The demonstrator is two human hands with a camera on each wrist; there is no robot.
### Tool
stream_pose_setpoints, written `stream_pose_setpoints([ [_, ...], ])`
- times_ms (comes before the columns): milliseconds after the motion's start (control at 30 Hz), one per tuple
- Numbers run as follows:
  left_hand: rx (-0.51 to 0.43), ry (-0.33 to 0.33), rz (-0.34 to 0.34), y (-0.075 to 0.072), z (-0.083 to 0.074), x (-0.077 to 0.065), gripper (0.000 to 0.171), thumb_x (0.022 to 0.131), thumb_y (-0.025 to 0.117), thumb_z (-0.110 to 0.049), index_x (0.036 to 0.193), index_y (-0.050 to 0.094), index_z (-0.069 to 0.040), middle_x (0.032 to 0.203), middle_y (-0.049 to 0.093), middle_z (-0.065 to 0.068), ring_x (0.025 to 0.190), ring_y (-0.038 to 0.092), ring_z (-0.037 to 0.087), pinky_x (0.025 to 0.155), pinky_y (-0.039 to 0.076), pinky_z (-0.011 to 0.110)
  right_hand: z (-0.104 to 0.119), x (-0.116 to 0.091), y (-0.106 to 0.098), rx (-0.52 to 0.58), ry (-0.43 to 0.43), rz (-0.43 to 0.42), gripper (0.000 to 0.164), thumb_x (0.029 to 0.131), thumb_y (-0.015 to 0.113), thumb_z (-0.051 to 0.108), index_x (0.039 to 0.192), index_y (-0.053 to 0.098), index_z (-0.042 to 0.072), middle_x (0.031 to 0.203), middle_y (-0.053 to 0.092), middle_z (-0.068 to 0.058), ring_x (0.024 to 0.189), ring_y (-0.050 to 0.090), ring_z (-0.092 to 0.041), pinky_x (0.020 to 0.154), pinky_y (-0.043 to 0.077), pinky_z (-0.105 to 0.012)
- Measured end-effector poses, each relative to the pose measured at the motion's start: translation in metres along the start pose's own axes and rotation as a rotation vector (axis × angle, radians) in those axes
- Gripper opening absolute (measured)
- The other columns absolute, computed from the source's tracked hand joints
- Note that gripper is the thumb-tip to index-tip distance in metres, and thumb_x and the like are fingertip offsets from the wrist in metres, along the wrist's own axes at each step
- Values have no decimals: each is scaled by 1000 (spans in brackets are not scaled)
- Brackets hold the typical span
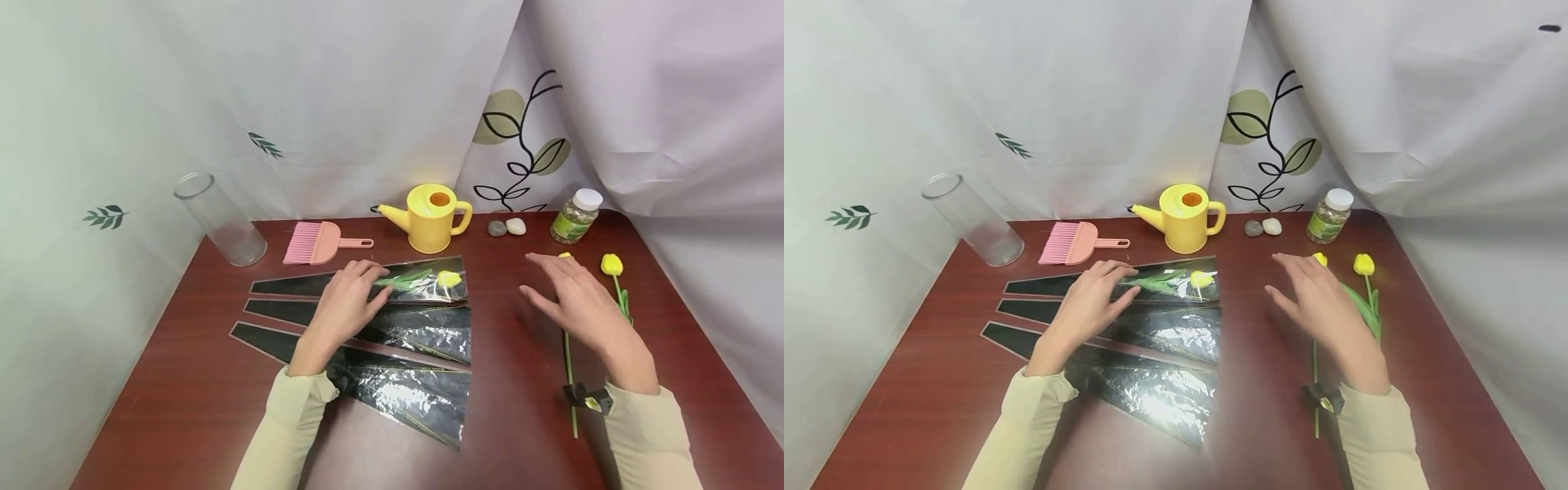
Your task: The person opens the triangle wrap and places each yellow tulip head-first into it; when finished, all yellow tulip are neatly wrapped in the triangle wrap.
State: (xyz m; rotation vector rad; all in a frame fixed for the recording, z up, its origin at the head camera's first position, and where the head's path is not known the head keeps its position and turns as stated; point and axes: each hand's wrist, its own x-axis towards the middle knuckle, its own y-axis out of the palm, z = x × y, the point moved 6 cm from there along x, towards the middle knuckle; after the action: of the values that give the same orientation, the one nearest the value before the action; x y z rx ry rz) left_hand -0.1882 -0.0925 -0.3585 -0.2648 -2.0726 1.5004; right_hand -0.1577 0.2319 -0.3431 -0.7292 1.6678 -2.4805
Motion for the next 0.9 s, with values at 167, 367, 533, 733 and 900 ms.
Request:
stream_pose_setpoints([
  [167,11,48,47,12,-8,5,29,93,66,-30,114,70,-10,110,65,4,102,57,25,86,48,42,-15,-11,-6,-40,60,18,49,87,73,22,129,57,1,118,62,-20,109,54,-39,87,44,-55],
  [367,-22,118,30,18,-26,8,24,91,71,-27,107,72,-10,106,65,4,99,58,24,83,49,41,-41,-22,-18,-78,197,20,36,89,69,20,118,64,1,95,66,-17,89,59,-35,66,47,-58],
  [533,-74,233,44,30,-56,8,22,89,73,-27,103,73,-10,104,67,3,98,60,22,90,48,39,-60,-28,-23,-81,275,22,25,89,68,17,109,69,3,94,69,-17,82,62,-40,63,45,-59],
  [733,-153,312,167,55,-91,4,21,90,72,-28,105,75,-14,103,66,-2,96,58,16,83,49,32,-76,-35,-18,-53,383,138,24,89,66,22,105,72,5,90,70,-14,78,62,-42,59,44,-56],
  [900,-127,328,206,72,-99,2,21,90,72,-27,108,75,-16,100,63,-5,93,55,15,79,47,30,-77,-47,-11,-19,441,187,26,89,66,26,104,72,5,89,70,-15,79,60,-45,59,44,-56],
])
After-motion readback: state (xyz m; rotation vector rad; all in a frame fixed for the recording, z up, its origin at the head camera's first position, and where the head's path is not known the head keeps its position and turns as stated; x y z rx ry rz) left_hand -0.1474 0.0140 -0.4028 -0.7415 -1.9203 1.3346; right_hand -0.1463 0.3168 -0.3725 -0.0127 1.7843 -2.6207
